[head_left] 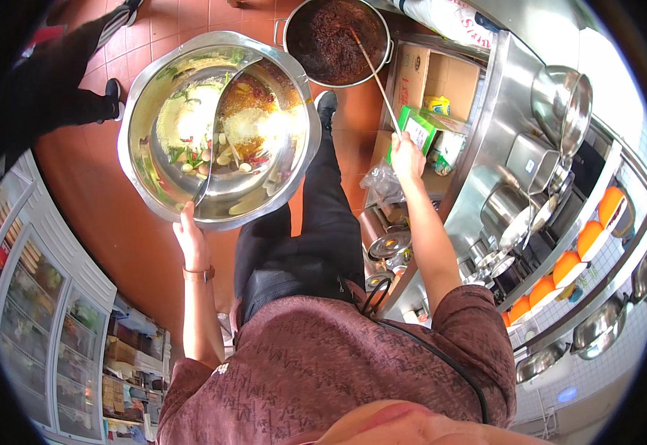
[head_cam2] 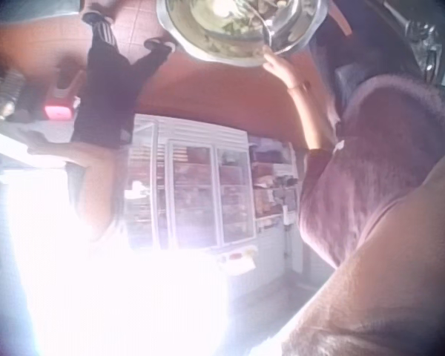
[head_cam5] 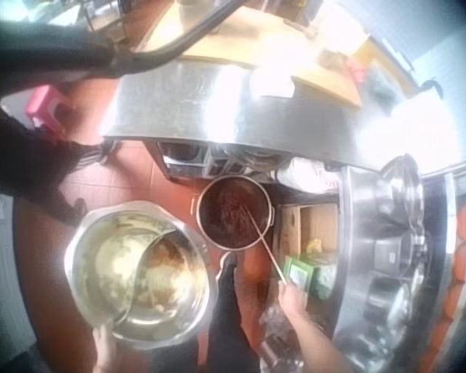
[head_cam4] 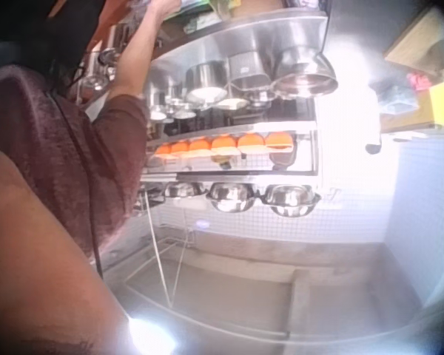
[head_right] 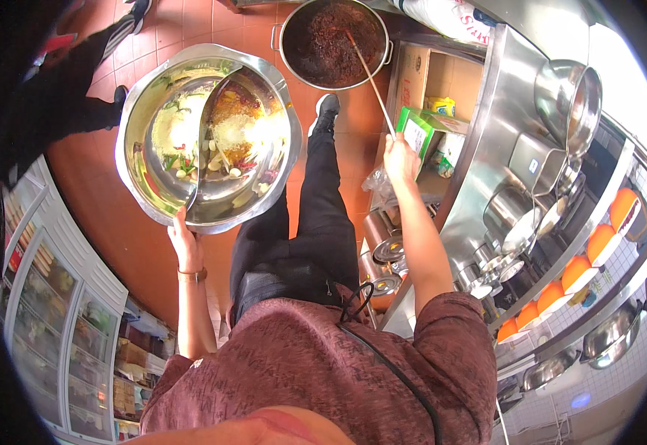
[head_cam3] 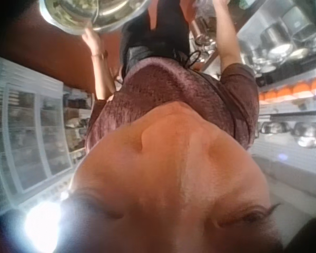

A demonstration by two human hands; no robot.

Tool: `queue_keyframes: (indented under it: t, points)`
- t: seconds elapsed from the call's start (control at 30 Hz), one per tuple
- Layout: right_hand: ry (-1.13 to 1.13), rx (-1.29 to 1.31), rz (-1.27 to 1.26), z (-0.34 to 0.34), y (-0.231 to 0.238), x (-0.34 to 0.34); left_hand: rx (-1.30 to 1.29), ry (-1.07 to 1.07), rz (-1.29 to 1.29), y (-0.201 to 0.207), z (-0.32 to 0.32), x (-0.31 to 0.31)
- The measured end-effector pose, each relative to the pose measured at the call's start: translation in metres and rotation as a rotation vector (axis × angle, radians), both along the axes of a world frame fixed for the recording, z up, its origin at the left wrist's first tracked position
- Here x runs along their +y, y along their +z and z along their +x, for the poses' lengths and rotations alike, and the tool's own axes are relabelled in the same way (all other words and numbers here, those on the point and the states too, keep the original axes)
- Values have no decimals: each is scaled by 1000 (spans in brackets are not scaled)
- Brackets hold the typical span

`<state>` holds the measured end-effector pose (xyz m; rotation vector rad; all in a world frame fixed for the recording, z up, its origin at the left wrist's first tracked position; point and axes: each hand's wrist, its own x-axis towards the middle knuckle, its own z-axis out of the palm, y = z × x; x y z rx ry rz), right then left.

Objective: The person assembles a salad in a divided metal bowl by adding sliced vegetables, sauces, and seasonings from multiple containers. They use a ladle and spoon to transfer ingredients and then add a white creamy dressing from a squeeze bottle.

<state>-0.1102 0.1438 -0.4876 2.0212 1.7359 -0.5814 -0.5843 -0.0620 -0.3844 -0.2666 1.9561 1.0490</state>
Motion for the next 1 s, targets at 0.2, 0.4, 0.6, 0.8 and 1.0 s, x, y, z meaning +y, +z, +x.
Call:
queue_keyframes:
  t: [0.2,0.4,0.6,0.8,1.0]
  points:
    - [137,-102,-122,18,1,49,10,-92,77,-9,-9,6]
    - [-23,-62,-398,-3,5,35,-14,-77,86,-13,-9,4]
    - [-39,182,-341,-44,-5,3,-68,-75,64,-19,-5,-20]
    - [103,167,-193,-33,27,-21,-76,9,81,-14,8,-15]
    - [-117,227,-218,-35,27,-40,-82,18,68,-21,7,-26]
